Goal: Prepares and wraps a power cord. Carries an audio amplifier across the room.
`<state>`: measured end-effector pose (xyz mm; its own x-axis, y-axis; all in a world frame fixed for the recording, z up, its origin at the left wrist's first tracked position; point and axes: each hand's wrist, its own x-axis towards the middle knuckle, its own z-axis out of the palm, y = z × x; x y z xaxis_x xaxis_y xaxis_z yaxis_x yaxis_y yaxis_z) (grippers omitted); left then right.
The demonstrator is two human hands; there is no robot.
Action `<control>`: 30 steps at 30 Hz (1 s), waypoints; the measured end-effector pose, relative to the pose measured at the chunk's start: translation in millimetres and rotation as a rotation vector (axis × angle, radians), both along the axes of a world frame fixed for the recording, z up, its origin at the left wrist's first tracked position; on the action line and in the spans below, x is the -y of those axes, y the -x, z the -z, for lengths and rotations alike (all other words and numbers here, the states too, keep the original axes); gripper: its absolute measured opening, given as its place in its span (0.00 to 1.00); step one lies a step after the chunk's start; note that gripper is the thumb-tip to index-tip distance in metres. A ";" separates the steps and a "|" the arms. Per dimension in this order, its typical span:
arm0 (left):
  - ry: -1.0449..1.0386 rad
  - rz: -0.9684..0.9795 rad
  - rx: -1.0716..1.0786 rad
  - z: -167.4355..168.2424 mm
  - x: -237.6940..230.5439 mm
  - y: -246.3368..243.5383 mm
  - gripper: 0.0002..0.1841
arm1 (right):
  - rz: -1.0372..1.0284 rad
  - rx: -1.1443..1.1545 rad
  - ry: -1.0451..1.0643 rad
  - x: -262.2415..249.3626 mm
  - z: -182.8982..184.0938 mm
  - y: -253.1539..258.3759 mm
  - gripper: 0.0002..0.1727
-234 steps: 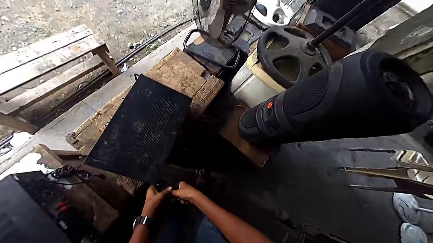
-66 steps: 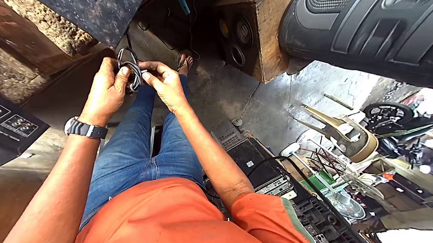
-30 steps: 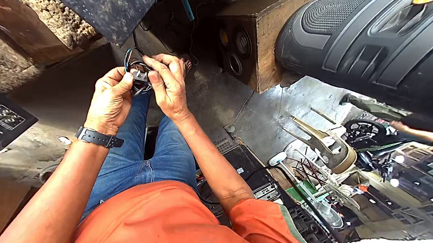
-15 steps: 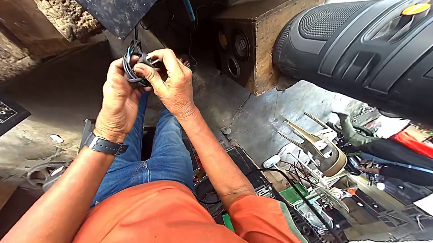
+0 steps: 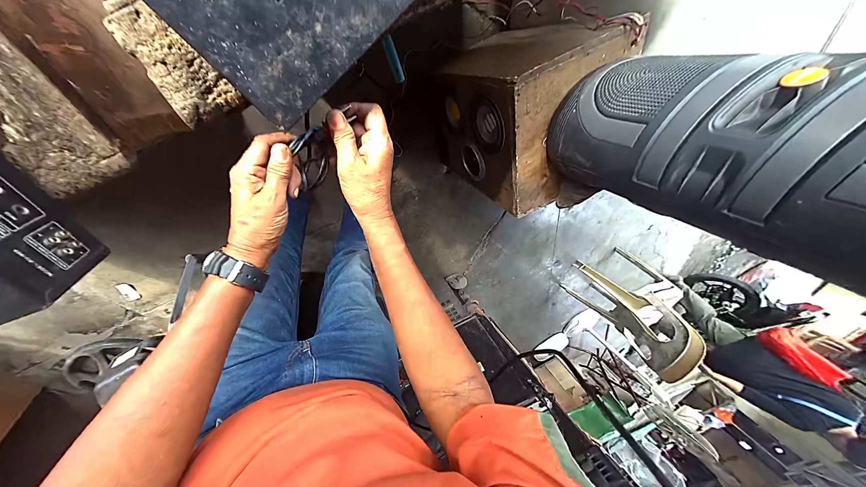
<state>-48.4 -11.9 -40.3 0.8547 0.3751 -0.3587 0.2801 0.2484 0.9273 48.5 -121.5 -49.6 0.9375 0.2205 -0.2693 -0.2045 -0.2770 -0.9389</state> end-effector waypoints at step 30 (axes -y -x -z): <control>0.126 -0.133 -0.416 -38.6 14.2 -20.8 0.08 | -0.806 -0.510 0.322 42.9 -33.6 -109.3 0.24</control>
